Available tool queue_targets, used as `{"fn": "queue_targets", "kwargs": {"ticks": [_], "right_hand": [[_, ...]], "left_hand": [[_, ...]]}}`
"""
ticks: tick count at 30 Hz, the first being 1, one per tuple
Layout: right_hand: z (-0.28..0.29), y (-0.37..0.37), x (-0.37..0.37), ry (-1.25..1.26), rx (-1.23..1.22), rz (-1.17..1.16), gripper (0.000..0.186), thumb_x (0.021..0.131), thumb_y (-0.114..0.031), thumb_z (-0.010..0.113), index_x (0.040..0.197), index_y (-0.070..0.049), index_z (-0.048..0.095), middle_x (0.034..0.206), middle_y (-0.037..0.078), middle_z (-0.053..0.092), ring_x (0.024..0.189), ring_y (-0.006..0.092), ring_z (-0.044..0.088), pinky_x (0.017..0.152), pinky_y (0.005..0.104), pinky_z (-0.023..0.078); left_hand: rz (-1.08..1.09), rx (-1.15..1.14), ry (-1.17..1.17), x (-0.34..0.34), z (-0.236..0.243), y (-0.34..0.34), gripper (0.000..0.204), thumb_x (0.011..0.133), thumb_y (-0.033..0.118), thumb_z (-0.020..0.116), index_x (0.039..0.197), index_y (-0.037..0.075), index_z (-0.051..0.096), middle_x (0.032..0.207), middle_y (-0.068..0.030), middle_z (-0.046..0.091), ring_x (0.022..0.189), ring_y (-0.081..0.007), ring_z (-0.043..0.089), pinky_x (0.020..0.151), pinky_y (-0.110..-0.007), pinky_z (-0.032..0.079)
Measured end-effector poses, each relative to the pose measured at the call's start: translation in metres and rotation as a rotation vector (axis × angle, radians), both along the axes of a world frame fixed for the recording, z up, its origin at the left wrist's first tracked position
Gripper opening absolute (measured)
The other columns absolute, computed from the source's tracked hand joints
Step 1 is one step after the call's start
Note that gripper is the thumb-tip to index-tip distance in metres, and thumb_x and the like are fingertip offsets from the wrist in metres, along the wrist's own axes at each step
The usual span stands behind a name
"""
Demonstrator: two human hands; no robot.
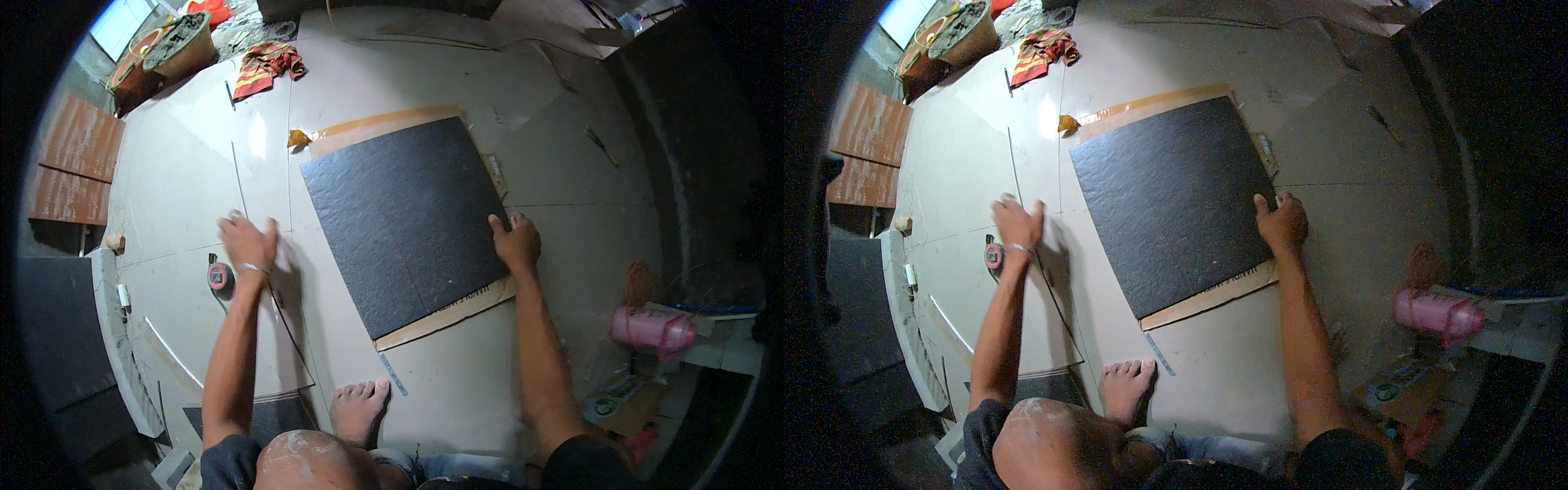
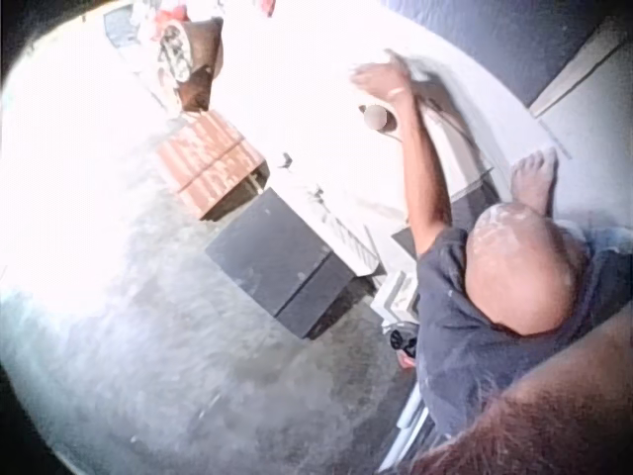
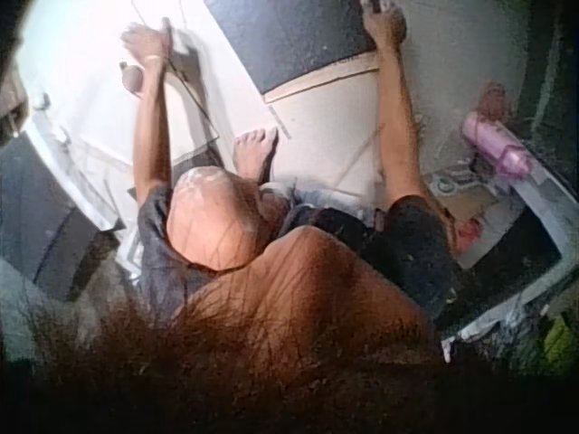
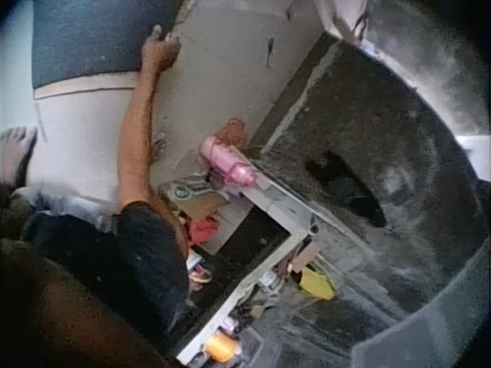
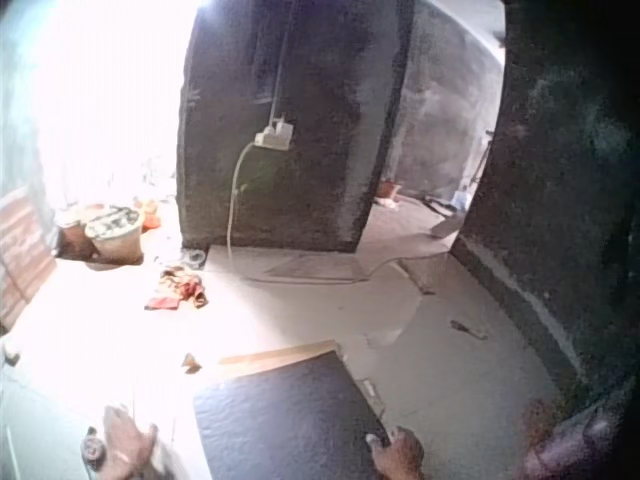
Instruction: The person measures and marks a dark gray tile using a tape measure, a straightedge, and a red marker. They then use the straightedge as a guide to score and snap the tile into smaller pieces.
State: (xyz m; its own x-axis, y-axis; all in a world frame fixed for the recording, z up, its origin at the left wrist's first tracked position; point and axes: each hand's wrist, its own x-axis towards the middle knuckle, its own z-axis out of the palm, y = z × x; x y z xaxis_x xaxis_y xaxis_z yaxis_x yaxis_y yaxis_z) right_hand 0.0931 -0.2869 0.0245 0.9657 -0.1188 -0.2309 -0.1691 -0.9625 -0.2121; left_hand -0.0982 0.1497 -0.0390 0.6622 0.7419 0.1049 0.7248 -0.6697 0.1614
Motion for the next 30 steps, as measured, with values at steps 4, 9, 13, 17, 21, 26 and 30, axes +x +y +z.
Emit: {"fn": "queue_targets", "kwargs": {"ticks": [4, 9, 13, 17, 21, 26, 30], "right_hand": [[-0.021, -0.025, 0.017, 0.080, -0.205, 0.097, 0.083, 0.097, -0.064, 0.061, 0.145, 0.002, 0.054, 0.147, 0.026, 0.053, 0.134, 0.0412, 0.055, 0.111, 0.0523, 0.045], [-0.023, -0.036, 0.015, 0.205, -0.045, 0.114, 0.087, 0.096, -0.064, 0.063, 0.147, 0.005, 0.050, 0.146, 0.028, 0.054, 0.136, 0.0429, 0.054, 0.112, 0.0510, 0.046], [-0.020, -0.028, 0.014, 0.181, -0.041, 0.088, 0.088, 0.094, -0.066, 0.064, 0.141, 0.007, 0.055, 0.143, 0.027, 0.057, 0.133, 0.0424, 0.057, 0.110, 0.0503, 0.048], [-0.004, -0.027, 0.019, 0.188, -0.004, 0.073, 0.102, 0.083, -0.076, 0.071, 0.140, 0.007, 0.058, 0.143, 0.028, 0.060, 0.133, 0.0408, 0.058, 0.111, 0.0517, 0.047], [0.008, -0.037, 0.027, 0.180, 0.104, 0.126, 0.107, 0.080, -0.078, 0.071, 0.142, 0.008, 0.056, 0.142, 0.028, 0.061, 0.132, 0.0411, 0.059, 0.112, 0.0510, 0.047], [-0.009, -0.045, 0.025, 0.128, 0.202, 0.149, 0.108, 0.082, -0.080, 0.067, 0.140, 0.010, 0.057, 0.142, 0.030, 0.060, 0.131, 0.0416, 0.060, 0.111, 0.0495, 0.047], [-0.020, -0.060, 0.018, -0.134, 0.249, 0.149, 0.099, 0.086, -0.079, 0.065, 0.111, 0.016, 0.070, 0.113, 0.036, 0.070, 0.110, 0.0447, 0.070, 0.097, 0.0478, 0.054]], "left_hand": [[-0.126, -0.722, 0.140, -0.008, 0.001, -0.098, 0.077, 0.086, 0.048, 0.075, 0.117, -0.020, 0.056, 0.114, -0.0393, 0.063, 0.114, -0.0532, 0.059, 0.099, -0.055, 0.049], [-0.067, -0.868, 0.052, -0.015, 0.007, -0.166, 0.075, 0.083, 0.038, 0.079, 0.117, -0.023, 0.054, 0.124, -0.0443, 0.055, 0.118, -0.0558, 0.056, 0.105, -0.051, 0.048], [0.279, -0.984, -0.029, 0.002, -0.013, -0.160, 0.058, 0.082, 0.031, 0.078, 0.104, -0.018, 0.057, 0.106, -0.0350, 0.057, 0.101, -0.0455, 0.058, 0.092, -0.048, 0.049], [0.314, -0.894, -0.141, 0.004, -0.018, -0.152, 0.050, 0.079, 0.031, 0.079, 0.095, -0.013, 0.059, 0.093, -0.0274, 0.064, 0.087, -0.0363, 0.063, 0.080, -0.045, 0.051], [0.326, -0.809, -0.133, -0.004, -0.003, -0.151, 0.071, 0.078, 0.037, 0.079, 0.118, -0.017, 0.058, 0.115, -0.0405, 0.064, 0.112, -0.0539, 0.063, 0.100, -0.052, 0.051], [0.258, -0.875, -0.106, 0.001, 0.007, -0.134, 0.062, 0.080, 0.041, 0.077, 0.110, -0.011, 0.064, 0.101, -0.0339, 0.070, 0.101, -0.0500, 0.068, 0.093, -0.051, 0.052], [0.298, -0.719, -0.188, 0.003, 0.013, -0.149, 0.051, 0.085, 0.038, 0.074, 0.106, -0.008, 0.064, 0.101, -0.0302, 0.071, 0.096, -0.0442, 0.069, 0.088, -0.047, 0.052]]}}
